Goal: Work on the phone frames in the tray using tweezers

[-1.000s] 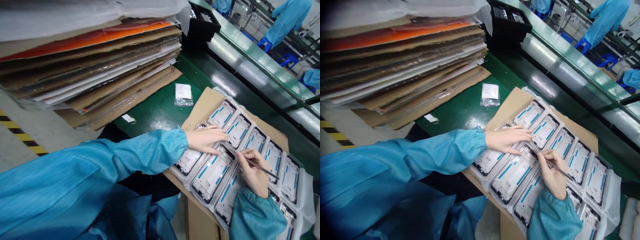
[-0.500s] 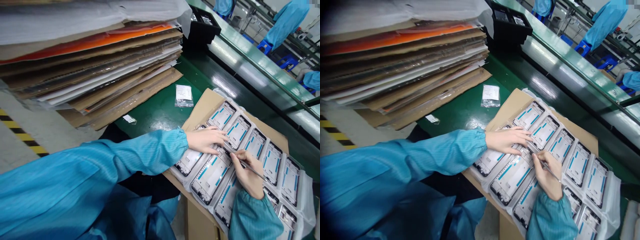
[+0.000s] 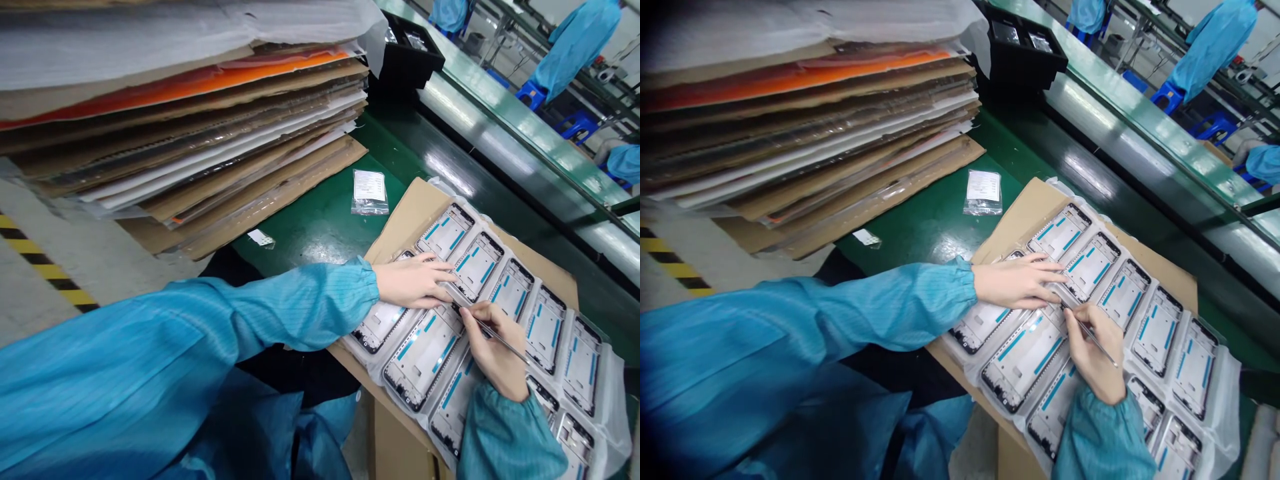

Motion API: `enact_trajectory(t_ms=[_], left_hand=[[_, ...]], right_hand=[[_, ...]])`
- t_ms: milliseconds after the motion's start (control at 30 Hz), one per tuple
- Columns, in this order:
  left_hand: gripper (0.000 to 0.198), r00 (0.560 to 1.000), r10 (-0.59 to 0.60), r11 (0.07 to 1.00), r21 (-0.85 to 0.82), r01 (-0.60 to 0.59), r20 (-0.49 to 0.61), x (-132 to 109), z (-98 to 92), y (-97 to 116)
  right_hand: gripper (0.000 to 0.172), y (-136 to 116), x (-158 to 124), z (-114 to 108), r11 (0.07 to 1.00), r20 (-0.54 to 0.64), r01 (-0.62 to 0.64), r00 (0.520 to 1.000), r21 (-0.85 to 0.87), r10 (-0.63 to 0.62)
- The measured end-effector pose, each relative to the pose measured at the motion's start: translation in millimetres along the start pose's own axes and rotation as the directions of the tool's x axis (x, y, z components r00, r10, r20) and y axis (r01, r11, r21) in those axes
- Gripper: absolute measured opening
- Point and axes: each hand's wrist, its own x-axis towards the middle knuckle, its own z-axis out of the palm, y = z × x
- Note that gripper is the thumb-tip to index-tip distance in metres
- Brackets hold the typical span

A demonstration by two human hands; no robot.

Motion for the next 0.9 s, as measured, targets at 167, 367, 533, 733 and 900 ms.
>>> enact_trajectory(t_ms=[167,367,533,733,900], left_hand=[[0.04,1.0,0.02,0.999,0.05,-0.019,-0.016,-1.1,0.1,0.7],[0.039,0.999,0.045,0.993,0.107,-0.042,-0.028,-0.8,0.9,-0.2],[0.038,0.999,0.028,0.995,0.099,-0.025,-0.024,-0.4,2.2,0.8],[0.037,1.0,0.001,0.998,0.066,0.0,-0.015,1.2,0.8,2.4],[0.035,1.0,-0.021,0.998,0.064,0.022,-0.002,2.9,-1.8,4.6]], right_hand=[[0.018,-0.6,0.0,-0.4,1.0,-0.005,-0.016,1.0,0.011,0.016],[0.017,0.8,-0.1,0.0,1.0,-0.001,0.003,1.0,0.006,-0.003],[0.016,0.6,0.0,-0.6,1.0,0.001,-0.019,1.0,0.018,0.019],[0.016,2.3,-1.9,-3.6,1.0,0.006,0.003,1.0,0.021,-0.003],[0.014,1.0,-2.0,-8.4,0.999,-0.046,-0.029,0.999,-0.017,0.028]])
